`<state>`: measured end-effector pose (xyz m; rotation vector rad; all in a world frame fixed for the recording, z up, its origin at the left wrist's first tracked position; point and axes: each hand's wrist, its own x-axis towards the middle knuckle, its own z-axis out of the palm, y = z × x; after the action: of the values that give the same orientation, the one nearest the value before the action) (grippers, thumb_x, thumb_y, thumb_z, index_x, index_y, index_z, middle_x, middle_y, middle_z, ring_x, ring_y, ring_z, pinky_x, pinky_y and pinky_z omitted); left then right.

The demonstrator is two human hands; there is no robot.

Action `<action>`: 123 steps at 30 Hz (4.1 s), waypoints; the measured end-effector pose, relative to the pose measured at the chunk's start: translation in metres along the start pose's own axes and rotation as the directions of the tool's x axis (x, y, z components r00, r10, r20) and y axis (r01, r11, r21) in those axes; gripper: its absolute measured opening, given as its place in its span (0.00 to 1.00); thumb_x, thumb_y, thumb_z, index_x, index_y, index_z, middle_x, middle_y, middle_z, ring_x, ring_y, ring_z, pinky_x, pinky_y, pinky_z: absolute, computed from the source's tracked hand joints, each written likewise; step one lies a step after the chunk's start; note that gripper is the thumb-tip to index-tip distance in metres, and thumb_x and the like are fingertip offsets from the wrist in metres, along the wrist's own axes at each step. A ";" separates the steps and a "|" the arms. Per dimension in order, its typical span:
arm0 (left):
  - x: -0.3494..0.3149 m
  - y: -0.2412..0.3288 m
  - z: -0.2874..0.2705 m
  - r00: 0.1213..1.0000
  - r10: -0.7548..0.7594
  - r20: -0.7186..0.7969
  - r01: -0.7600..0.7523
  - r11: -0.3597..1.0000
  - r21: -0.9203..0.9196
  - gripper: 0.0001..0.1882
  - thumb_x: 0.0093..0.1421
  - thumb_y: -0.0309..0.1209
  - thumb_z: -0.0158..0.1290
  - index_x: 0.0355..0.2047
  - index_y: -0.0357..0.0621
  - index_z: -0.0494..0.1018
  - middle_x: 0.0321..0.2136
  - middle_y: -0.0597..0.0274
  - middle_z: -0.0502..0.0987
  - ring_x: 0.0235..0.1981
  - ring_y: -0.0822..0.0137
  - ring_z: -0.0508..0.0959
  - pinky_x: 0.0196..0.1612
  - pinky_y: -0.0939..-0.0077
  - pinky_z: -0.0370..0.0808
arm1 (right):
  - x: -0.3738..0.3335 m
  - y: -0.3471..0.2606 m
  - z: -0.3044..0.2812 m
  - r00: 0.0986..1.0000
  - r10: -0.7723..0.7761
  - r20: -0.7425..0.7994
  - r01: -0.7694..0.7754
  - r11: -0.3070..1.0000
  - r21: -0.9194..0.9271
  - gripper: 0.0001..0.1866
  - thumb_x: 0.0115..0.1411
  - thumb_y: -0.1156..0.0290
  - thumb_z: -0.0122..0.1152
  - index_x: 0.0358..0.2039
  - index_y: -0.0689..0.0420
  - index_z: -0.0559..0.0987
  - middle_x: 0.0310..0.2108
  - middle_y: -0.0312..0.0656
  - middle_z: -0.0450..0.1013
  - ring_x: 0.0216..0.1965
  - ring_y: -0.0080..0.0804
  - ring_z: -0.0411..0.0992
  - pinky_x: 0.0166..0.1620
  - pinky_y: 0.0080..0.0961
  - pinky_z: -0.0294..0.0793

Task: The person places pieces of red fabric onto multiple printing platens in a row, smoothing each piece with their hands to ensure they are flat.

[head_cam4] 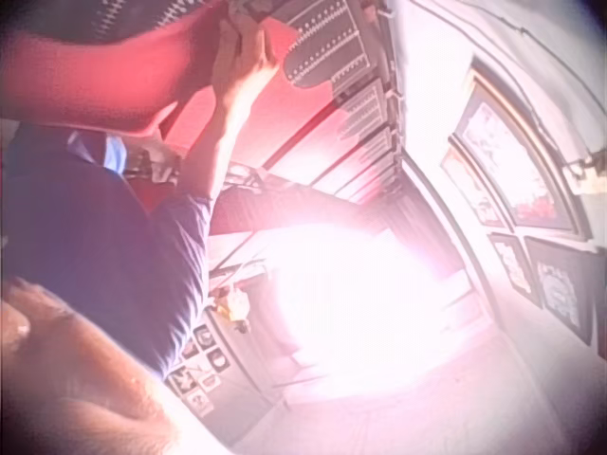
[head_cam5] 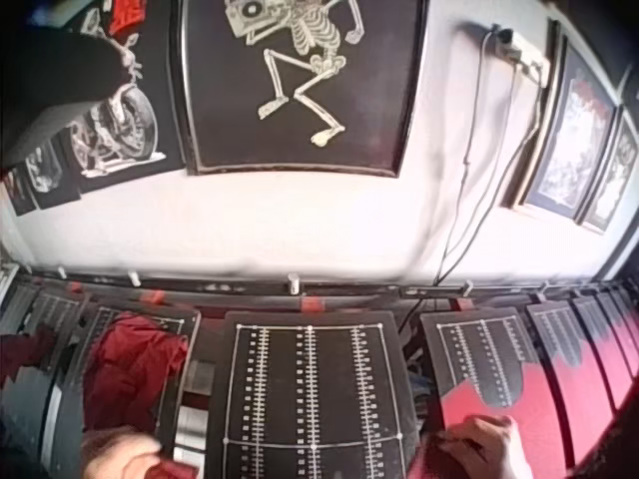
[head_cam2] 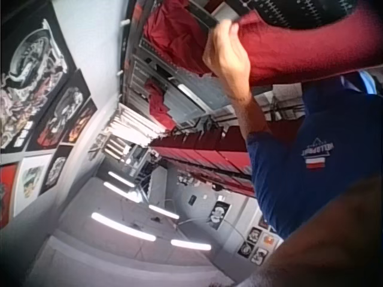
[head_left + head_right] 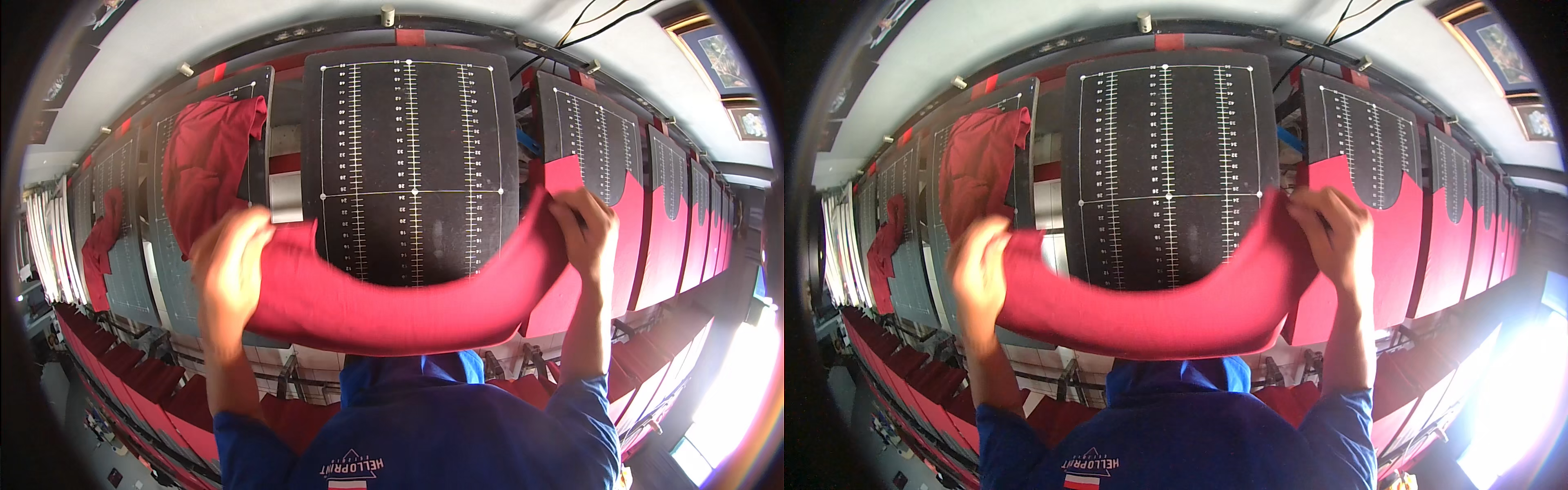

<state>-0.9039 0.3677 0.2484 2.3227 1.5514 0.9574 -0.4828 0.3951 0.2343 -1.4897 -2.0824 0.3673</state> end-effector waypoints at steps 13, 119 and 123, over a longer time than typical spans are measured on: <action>0.023 -0.135 0.161 0.980 -0.097 0.173 0.095 0.995 0.021 0.10 0.67 0.34 0.54 0.36 0.39 0.74 0.29 0.49 0.79 0.29 0.47 0.80 0.30 0.60 0.75 | 0.035 0.116 0.140 0.997 0.073 0.037 -0.075 0.996 0.057 0.08 0.61 0.66 0.65 0.36 0.56 0.81 0.32 0.41 0.79 0.32 0.39 0.78 0.36 0.30 0.76; -0.016 -0.107 0.220 0.937 -0.346 -0.052 0.334 0.839 0.430 0.36 0.71 0.47 0.42 0.70 0.34 0.51 0.71 0.45 0.50 0.71 0.44 0.52 0.70 0.51 0.54 | -0.269 0.015 0.117 0.549 -0.285 0.786 0.548 0.832 -0.082 0.43 0.64 0.33 0.40 0.71 0.47 0.59 0.72 0.36 0.53 0.74 0.39 0.47 0.73 0.51 0.41; -0.011 -0.100 0.222 0.927 -0.371 -0.063 0.357 0.816 0.454 0.37 0.71 0.47 0.41 0.70 0.33 0.49 0.72 0.44 0.48 0.71 0.42 0.51 0.70 0.47 0.52 | -0.279 -0.003 0.124 0.677 -0.229 0.700 0.395 0.915 -0.083 0.42 0.65 0.37 0.45 0.71 0.50 0.57 0.73 0.36 0.52 0.73 0.36 0.48 0.73 0.48 0.44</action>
<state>-0.8482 0.4440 0.0239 2.1495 2.3082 0.4961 -0.4904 0.1456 0.0586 -1.1602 -3.0109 0.6247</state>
